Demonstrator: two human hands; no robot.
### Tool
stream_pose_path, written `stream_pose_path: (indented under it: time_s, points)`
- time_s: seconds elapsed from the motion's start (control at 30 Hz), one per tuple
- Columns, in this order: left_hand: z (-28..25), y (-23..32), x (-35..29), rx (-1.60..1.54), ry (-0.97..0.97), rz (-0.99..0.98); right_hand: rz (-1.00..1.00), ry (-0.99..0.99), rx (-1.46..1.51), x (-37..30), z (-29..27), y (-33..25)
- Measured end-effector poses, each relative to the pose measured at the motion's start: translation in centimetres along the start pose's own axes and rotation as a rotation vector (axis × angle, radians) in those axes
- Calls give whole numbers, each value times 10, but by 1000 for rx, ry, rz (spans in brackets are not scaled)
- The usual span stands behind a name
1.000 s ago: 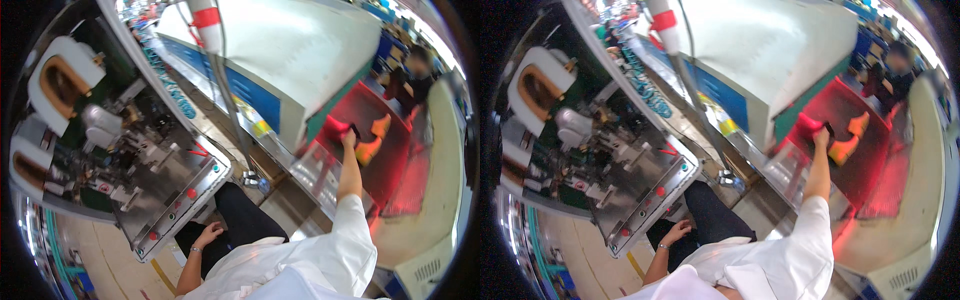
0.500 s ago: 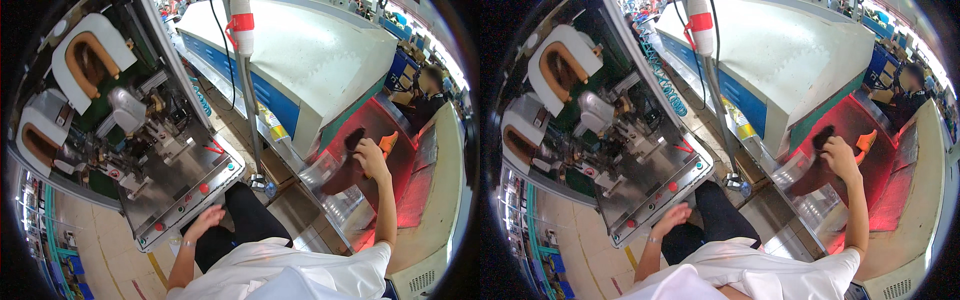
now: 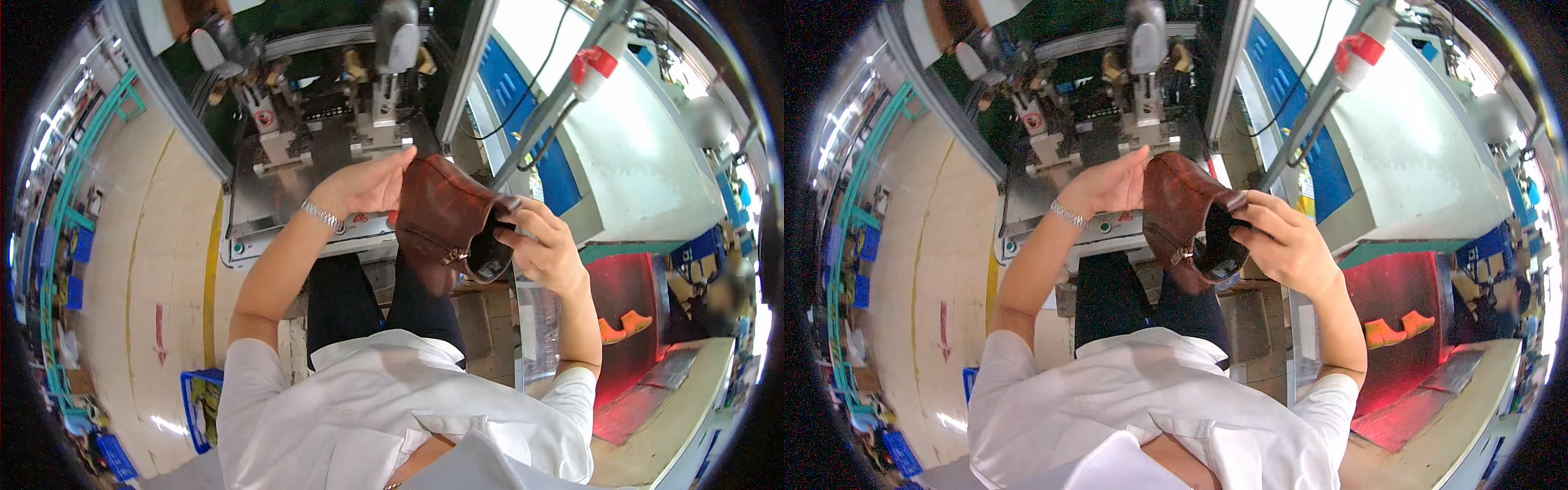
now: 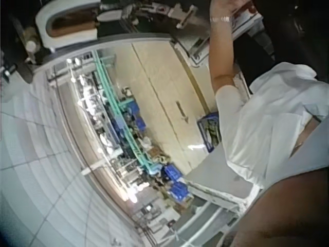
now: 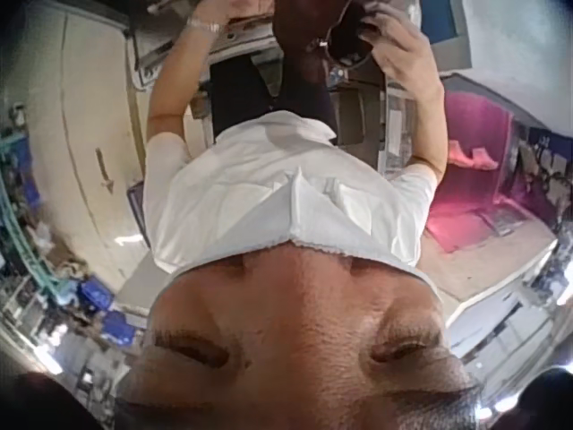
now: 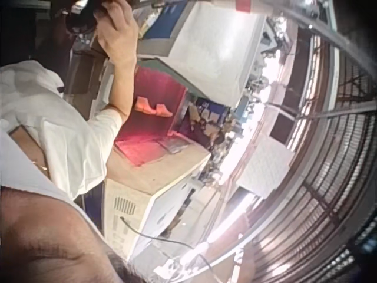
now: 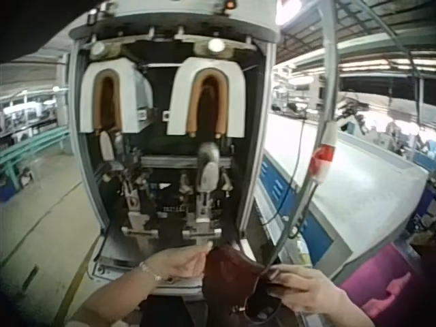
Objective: Operating a heat-setting or lasting machine to shape shoe uppers.
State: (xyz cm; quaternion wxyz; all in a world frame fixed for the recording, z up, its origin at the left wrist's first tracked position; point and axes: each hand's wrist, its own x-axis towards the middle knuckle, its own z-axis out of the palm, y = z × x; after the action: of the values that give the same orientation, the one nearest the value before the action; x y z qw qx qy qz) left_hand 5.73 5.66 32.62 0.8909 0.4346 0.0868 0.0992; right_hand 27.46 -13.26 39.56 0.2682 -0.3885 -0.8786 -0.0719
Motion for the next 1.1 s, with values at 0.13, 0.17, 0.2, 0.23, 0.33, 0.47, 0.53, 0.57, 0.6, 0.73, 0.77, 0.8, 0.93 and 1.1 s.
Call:
stream_pose_path:
  time_s: [0.13,0.17,0.2,0.23,0.33,0.47,0.53,0.57,0.6,0.73,0.77,0.8,0.93,1.1]
  points:
    - [-8,24,-22,61,-31,-94,-111,25,-140,11,20,-7]
    - [-6,32,-28,94,-47,-89,-108,0,-51,14,18,-10]
    - [-11,36,-32,97,-39,-84,-106,-24,38,16,17,-11]
    - [-17,41,-39,186,37,-83,-89,-4,195,12,12,-7]
    - [15,70,-36,333,107,-47,146,422,573,-4,9,34]
    - [34,91,-34,581,64,-134,283,135,1066,71,69,70]
    - [43,99,-30,723,-69,-116,233,-65,1374,88,102,80]
    - [51,103,-34,735,-77,-116,244,-155,1506,95,107,81]
    - [46,104,-34,790,-78,-121,255,-250,1633,99,110,81]
    - [34,109,-63,1033,-6,-159,230,35,1849,98,112,99]
    - [24,112,-70,1079,41,-164,206,126,1838,104,107,100]
    - [16,116,-73,1122,86,-170,222,108,1803,109,98,105]
    - [-13,144,-45,982,439,471,530,358,1448,141,84,154]
    - [-59,183,10,322,575,733,617,604,1557,221,66,181]
